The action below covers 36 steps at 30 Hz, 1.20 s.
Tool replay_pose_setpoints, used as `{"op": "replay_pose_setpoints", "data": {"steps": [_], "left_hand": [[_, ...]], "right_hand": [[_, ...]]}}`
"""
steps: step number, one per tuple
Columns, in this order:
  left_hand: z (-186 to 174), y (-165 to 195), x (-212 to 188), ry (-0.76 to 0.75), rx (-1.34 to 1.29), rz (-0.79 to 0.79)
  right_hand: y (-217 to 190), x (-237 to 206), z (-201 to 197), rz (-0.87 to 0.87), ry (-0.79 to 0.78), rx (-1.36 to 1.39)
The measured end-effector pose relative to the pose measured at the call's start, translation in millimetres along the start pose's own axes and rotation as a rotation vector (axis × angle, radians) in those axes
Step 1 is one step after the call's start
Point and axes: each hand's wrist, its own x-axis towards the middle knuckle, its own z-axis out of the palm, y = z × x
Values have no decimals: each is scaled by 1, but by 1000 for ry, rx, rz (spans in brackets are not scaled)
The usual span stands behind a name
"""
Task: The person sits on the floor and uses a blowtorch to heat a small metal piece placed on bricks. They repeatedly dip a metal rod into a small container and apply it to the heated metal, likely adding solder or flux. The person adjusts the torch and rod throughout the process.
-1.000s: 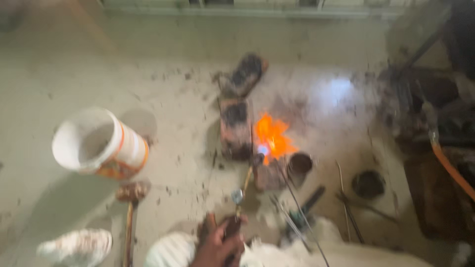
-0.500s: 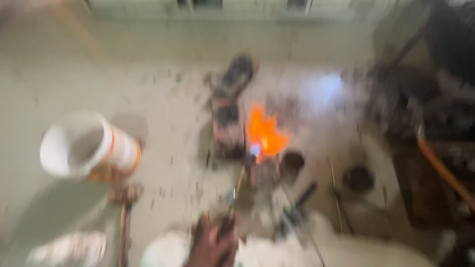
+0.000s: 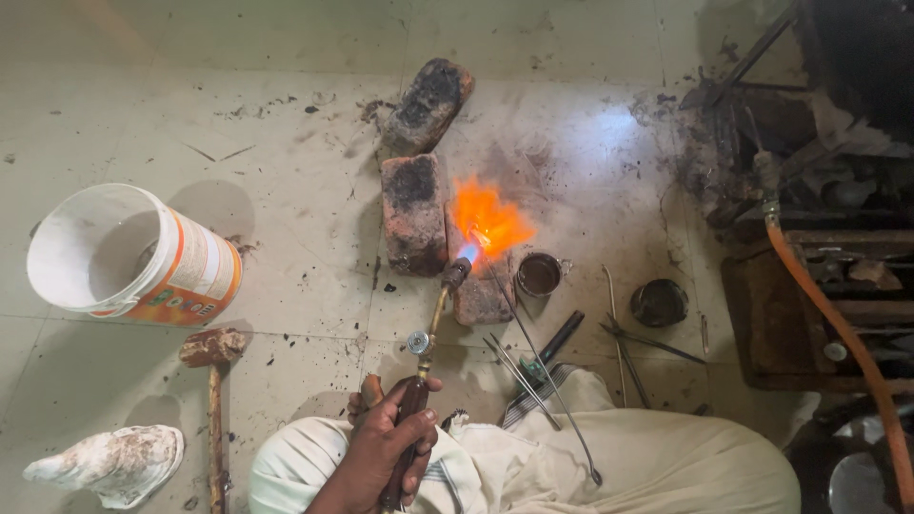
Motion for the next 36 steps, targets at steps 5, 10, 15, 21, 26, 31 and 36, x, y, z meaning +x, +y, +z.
{"op": "replay_pose_setpoints", "data": {"steps": [5,10,15,21,26,31,36], "left_hand": [[-9,-7,12,-44,-22,1],[-5,-2,10,-54,-6,23],[4,3,5,-26,-57,-19],[6,4,7,-52,-63,20],[6,3,4,-21,-71,-22],[7,5,-1,-9,-63,-9],[8,6,-4,6,-46,-28]], "right_hand": [[29,-23,25,78,-116,244],[40,-105,147,412,-821,441],[93,-190,239,779,-799,590],[83,-187,211,410,-516,270],[78,-169,183,118,-350,97],[80,-133,168,-45,-277,-153],[65,-86,164,-4,-352,-360]]}}
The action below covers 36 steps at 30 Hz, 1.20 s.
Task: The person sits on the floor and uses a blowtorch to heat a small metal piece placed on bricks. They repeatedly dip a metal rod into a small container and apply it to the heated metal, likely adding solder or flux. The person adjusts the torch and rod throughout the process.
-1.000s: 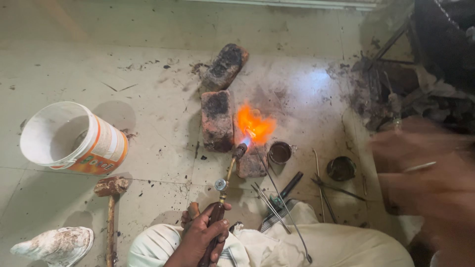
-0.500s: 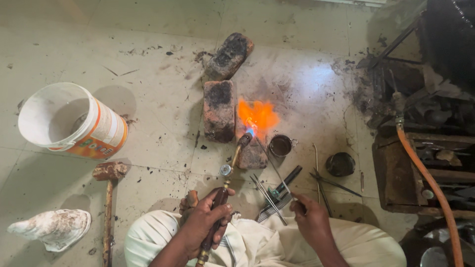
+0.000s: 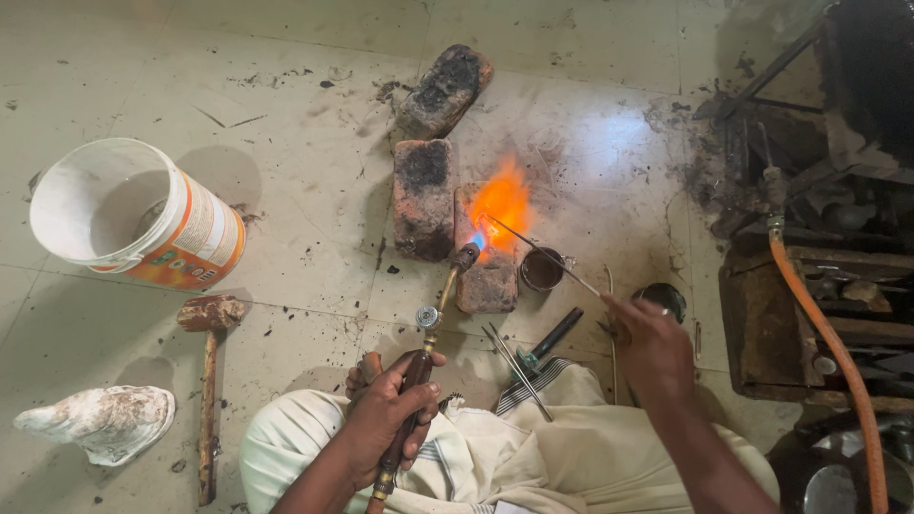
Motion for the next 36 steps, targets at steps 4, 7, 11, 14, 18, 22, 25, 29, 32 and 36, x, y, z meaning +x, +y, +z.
{"op": "replay_pose_setpoints", "data": {"steps": [4,7,11,14,18,22,25,29,32,36], "left_hand": [[-1,-1,0,-7,-6,3],[-1,-1,0,-11,-8,4],[-3,-2,0,-16,-18,13],[-5,-3,2,-19,-25,12],[-9,-3,9,-27,-57,18],[-10,1,14,-32,-56,38],[-9,5,14,-13,-54,31],[-6,11,11,21,-43,30],[-4,14,9,32,-42,32],[-5,14,8,43,-28,27]], "right_hand": [[-4,32,-6,-166,67,-94],[-9,51,-9,-211,113,-110],[-18,69,-16,-239,67,-154],[-20,75,-28,-236,23,-184],[-15,75,-45,-287,-4,-265],[-10,68,-57,-228,-49,-228],[-5,61,-59,-235,-24,-213],[3,54,-53,-273,58,-225],[9,49,-47,-312,141,-206],[13,46,-41,-278,112,-212]]}}
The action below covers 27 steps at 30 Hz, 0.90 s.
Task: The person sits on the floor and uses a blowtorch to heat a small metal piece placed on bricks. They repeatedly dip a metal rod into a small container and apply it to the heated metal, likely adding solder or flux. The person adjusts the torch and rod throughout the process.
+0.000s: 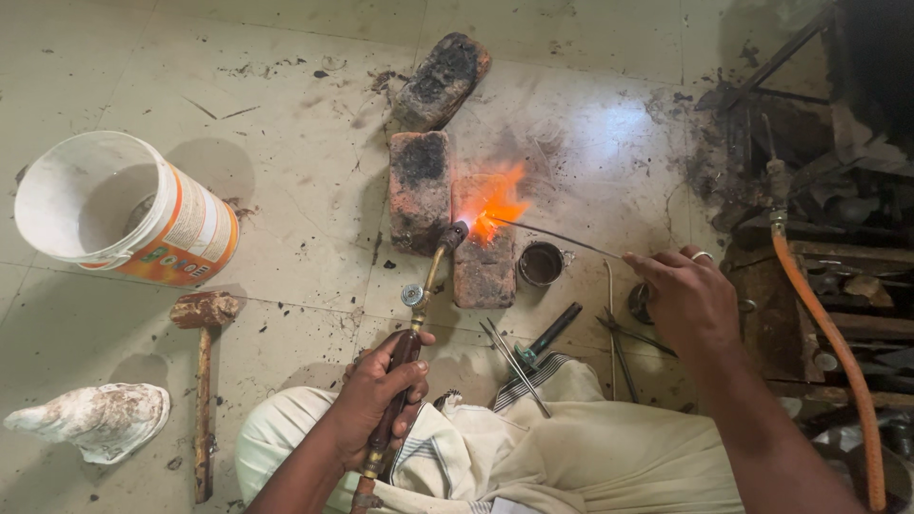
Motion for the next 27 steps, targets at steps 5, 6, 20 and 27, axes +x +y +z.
{"op": "replay_pose_setpoints", "data": {"steps": [5,6,20,27], "left_hand": [[-2,-4,1,-32,-20,4],[-3,-4,1,-45,-29,4],[-4,-9,2,-44,-10,-11],[-6,-7,5,-49,-22,-11]], "right_hand": [[2,-2,2,17,-31,-15],[2,-2,2,15,-32,-17],[1,-9,7,44,-71,-36],[2,-11,9,45,-18,16]]}}
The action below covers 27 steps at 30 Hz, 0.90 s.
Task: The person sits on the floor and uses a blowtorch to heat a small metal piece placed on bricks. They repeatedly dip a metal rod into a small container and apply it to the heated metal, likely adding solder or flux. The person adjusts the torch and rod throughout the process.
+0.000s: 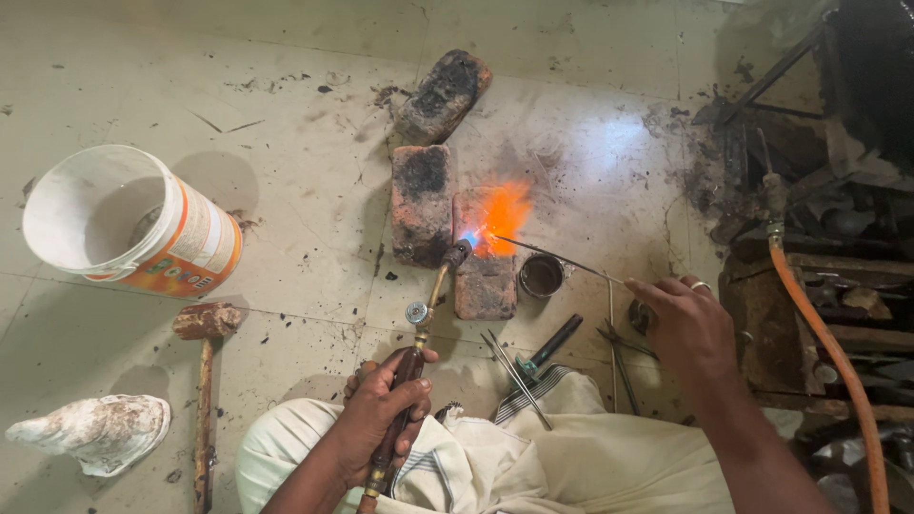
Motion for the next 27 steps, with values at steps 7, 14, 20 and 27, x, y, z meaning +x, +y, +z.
{"op": "replay_pose_setpoints", "data": {"steps": [7,14,20,27], "left_hand": [[-3,-2,0,-28,-9,11],[0,-1,-4,-31,-7,-7],[2,0,-6,-17,25,-8],[4,0,-7,-16,40,-27]], "right_hand": [[-2,-6,-1,34,-34,16],[-1,-5,1,37,-37,35],[-5,-3,3,42,-74,24],[-6,-3,-3,69,-111,11]]}}
